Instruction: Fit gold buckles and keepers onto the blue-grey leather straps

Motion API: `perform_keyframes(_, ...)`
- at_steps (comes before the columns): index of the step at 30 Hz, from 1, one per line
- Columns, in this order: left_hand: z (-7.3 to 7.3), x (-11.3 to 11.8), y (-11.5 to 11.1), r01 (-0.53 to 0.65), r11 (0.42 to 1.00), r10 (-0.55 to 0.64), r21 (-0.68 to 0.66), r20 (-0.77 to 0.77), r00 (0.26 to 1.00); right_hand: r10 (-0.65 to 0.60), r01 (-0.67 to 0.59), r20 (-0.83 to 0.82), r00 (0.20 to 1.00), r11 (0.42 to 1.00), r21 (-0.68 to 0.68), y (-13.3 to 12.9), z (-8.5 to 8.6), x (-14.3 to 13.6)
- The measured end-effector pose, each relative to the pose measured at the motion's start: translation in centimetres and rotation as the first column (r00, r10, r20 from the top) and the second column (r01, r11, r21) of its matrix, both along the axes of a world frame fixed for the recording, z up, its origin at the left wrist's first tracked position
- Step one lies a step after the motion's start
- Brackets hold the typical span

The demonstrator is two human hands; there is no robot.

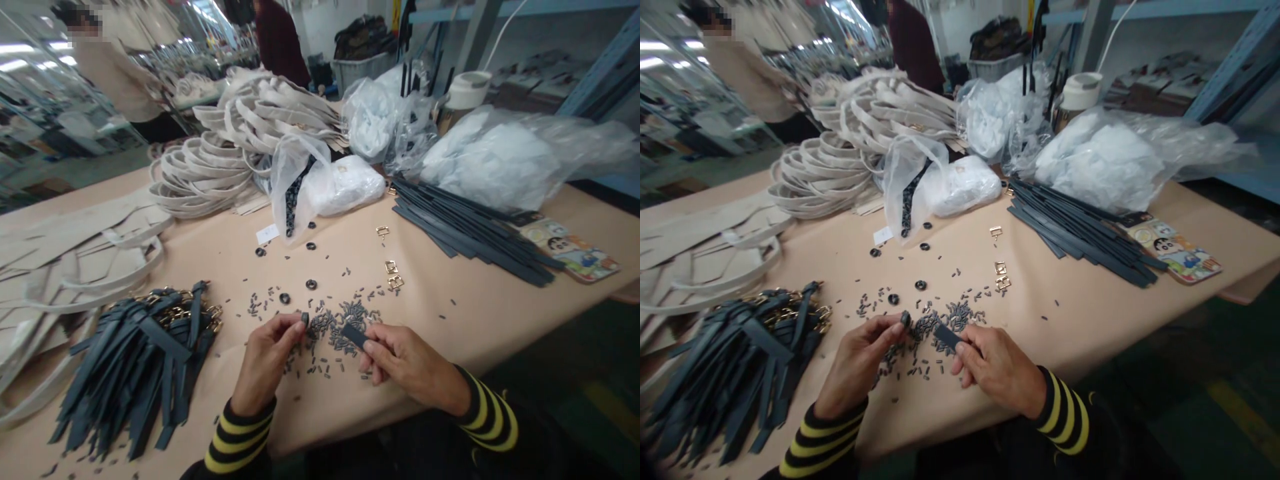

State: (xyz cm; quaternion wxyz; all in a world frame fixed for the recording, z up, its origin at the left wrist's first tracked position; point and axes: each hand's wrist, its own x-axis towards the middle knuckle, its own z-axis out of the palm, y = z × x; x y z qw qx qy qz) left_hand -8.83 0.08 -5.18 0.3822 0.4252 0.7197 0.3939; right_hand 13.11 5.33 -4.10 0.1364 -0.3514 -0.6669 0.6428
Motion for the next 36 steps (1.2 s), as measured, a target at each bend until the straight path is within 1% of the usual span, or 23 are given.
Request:
perform_keyframes(1,0.0,0.8,-0.5,-0.021,1.0,0.019,0.01,0.176,0.984,-0.009,0.009,0.004,1.0,0.999,0.049,-0.3,0.1,-0.2)
perform_keyframes(2,-0.1,1.7,-1.0,-0.04,0.999,0.03,0.027,0.309,0.951,-0.022,0.021,0.009,1.0,0.994,0.108,-0.7,0.2,-0.4)
perform_keyframes(3,-0.2,2.6,-1.4,-0.06,0.997,0.036,0.048,0.398,0.917,-0.043,0.04,0.015,0.999,0.985,0.169,-1.0,0.3,-0.5)
perform_keyframes(5,-0.3,4.3,-2.2,-0.093,0.991,0.037,0.093,0.484,0.875,-0.084,0.075,0.022,0.996,0.963,0.258,-1.5,0.4,-0.6)
perform_keyframes(7,-0.2,5.5,-2.7,-0.112,0.984,0.033,0.136,0.479,0.877,-0.088,0.074,0.037,0.995,0.958,0.276,-1.9,0.6,-0.4)
perform_keyframes(9,0.2,6.3,-3.1,-0.097,0.981,0.018,0.17,0.418,0.908,-0.068,0.047,0.06,0.996,0.954,0.295,-2.1,1.1,0.2)
perform_keyframes(11,0.8,6.9,-3.5,-0.059,0.983,-0.006,0.175,0.349,0.937,-0.006,-0.021,0.08,0.997,0.943,0.333,-2.0,1.7,1.1)
perform_keyframes(13,1.2,7.4,-3.9,-0.003,0.987,-0.047,0.162,0.302,0.952,0.089,-0.122,0.106,0.99,0.921,0.37,-1.8,2.3,2.1)
perform_keyframes(16,1.3,8.3,-4.6,0.094,0.984,-0.141,0.154,0.329,0.934,0.232,-0.269,0.143,0.962,0.894,0.359,-1.6,2.8,3.2)
perform_keyframes(18,0.9,8.9,-5.0,0.135,0.979,-0.184,0.151,0.384,0.905,0.276,-0.308,0.14,0.951,0.886,0.346,-1.9,2.7,3.5)
perform_keyframes(20,0.3,9.2,-5.1,0.118,0.984,-0.164,0.135,0.416,0.894,0.242,-0.27,0.125,0.962,0.896,0.351,-2.4,2.3,3.5)
perform_keyframes(23,-0.5,9.3,-5.0,0.066,0.992,-0.105,0.111,0.387,0.916,0.095,-0.128,0.108,0.99,0.923,0.364,-3.2,1.4,3.2)
perform_keyframes(25,-0.6,9.5,-4.8,0.1,0.99,-0.129,0.104,0.329,0.935,0.016,-0.056,0.105,0.994,0.917,0.396,-3.5,0.8,3.0)
perform_keyframes(27,-0.5,9.8,-4.5,0.148,0.985,-0.168,0.09,0.295,0.941,-0.014,-0.034,0.105,0.994,0.898,0.439,-3.4,0.5,2.9)
perform_keyframes(28,-0.3,9.9,-4.3,0.148,0.986,-0.166,0.083,0.316,0.934,-0.01,-0.035,0.097,0.995,0.892,0.45,-3.3,0.4,3.0)
perform_keyframes(29,-0.2,10.1,-4.2,0.119,0.99,-0.139,0.075,0.373,0.917,0.008,-0.042,0.08,0.997,0.898,0.437,-3.2,0.4,3.1)
perform_keyframes(30,-0.1,10.3,-4.0,0.066,0.996,-0.086,0.059,0.459,0.884,0.038,-0.057,0.056,0.998,0.917,0.394,-3.0,0.4,3.3)
perform_keyframes(31,0.1,10.4,-3.8,-0.006,0.999,-0.014,0.035,0.556,0.831,0.067,-0.074,0.031,0.997,0.941,0.33,-2.8,0.4,3.5)
perform_keyframes(32,0.2,10.5,-3.5,-0.079,0.997,0.06,0.001,0.645,0.762,0.088,-0.087,0.008,0.996,0.96,0.265,-2.5,0.4,3.7)
perform_keyframes(33,0.3,10.6,-3.1,-0.13,0.991,0.116,-0.035,0.709,0.696,0.101,-0.096,-0.009,0.995,0.974,0.207,-2.2,0.4,4.1)
perform_keyframes(34,0.5,10.6,-2.7,-0.15,0.987,0.142,-0.055,0.738,0.659,0.103,-0.098,-0.021,0.994,0.982,0.162,-1.8,0.4,4.4)
perform_keyframes(35,0.6,10.6,-2.0,-0.144,0.988,0.135,-0.05,0.73,0.67,0.093,-0.088,-0.028,0.995,0.986,0.14,-1.3,0.4,4.8)
perform_keyframes(36,0.7,10.6,-1.2,-0.113,0.993,0.097,-0.02,0.676,0.731,0.07,-0.065,-0.036,0.997,0.988,0.138,-0.7,0.3,5.1)
